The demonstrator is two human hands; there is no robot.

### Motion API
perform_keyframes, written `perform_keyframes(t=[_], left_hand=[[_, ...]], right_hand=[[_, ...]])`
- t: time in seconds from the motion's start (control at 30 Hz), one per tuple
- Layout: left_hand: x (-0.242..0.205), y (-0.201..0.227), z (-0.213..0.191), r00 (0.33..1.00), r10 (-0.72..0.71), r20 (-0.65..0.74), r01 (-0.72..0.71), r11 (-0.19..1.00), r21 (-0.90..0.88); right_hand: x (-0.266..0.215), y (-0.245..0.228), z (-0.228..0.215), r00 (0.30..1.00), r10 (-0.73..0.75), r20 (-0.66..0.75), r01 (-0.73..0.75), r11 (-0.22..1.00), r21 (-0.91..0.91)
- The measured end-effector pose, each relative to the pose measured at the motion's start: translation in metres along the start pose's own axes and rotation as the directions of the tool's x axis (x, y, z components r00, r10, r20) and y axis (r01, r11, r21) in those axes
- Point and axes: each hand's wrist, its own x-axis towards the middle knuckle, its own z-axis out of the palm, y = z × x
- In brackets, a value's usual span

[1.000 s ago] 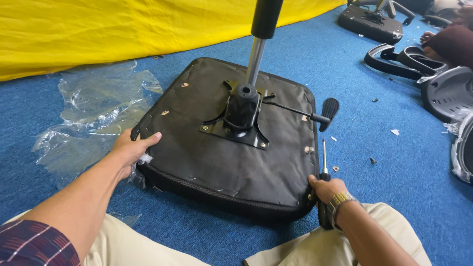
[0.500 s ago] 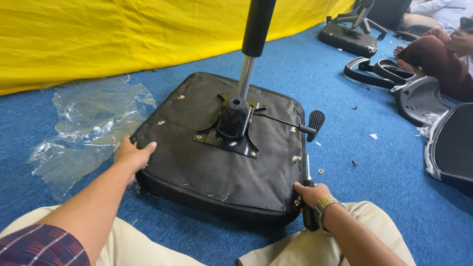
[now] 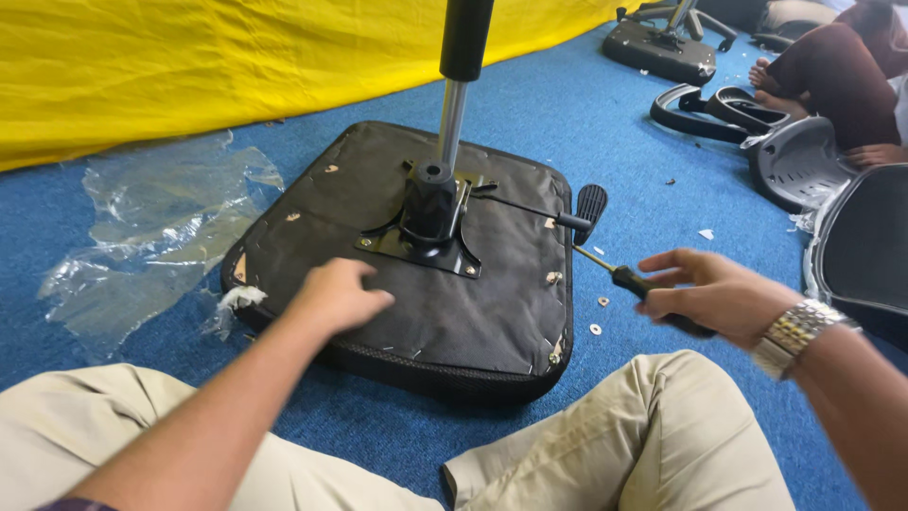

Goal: The person uses a screwdriver to tighten screws on the underside of an office chair seat, securing the central metal mounting plate. They work on multiple screws around the base while sitting on the floor.

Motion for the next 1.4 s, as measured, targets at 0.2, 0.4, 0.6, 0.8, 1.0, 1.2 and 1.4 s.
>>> perform_keyframes(t=[0.2, 0.4, 0.6, 0.8, 1.0, 1.2, 1.4], left_hand=[[-0.052, 0.062, 0.053, 0.922, 0.349, 0.168, -0.374, 0.915, 0.153], [-0.068, 0.075, 0.062, 0.848, 0.492, 0.195, -0.512, 0.856, 0.067], [-0.066, 0.077, 0.062, 0.857, 0.487, 0.17, -0.497, 0.867, 0.021], [-0.063, 0.083, 0.06, 0.87, 0.472, 0.146, -0.476, 0.879, -0.003], [-0.061, 0.081, 0.059, 0.866, 0.481, 0.133, -0.486, 0.874, 0.005], [-0.058, 0.081, 0.059, 0.869, 0.466, 0.165, -0.476, 0.879, 0.023], [-0.06, 0.082, 0.055, 0.875, 0.449, 0.18, -0.455, 0.89, -0.006]], right_hand=[[-0.031, -0.028, -0.017, 0.928, -0.169, -0.332, 0.057, 0.945, -0.322], [-0.003, -0.038, -0.014, 0.698, -0.495, -0.518, 0.248, 0.845, -0.473], [0.017, -0.068, 0.0, 0.672, -0.596, -0.439, 0.153, 0.692, -0.705], [-0.026, -0.036, 0.015, 0.734, -0.543, -0.408, 0.165, 0.726, -0.668], [-0.046, -0.039, 0.039, 0.746, -0.514, -0.424, 0.087, 0.706, -0.702], [-0.048, -0.04, 0.042, 0.782, -0.446, -0.435, 0.004, 0.702, -0.712], [-0.047, -0.039, 0.043, 0.787, -0.46, -0.412, 0.081, 0.738, -0.67]])
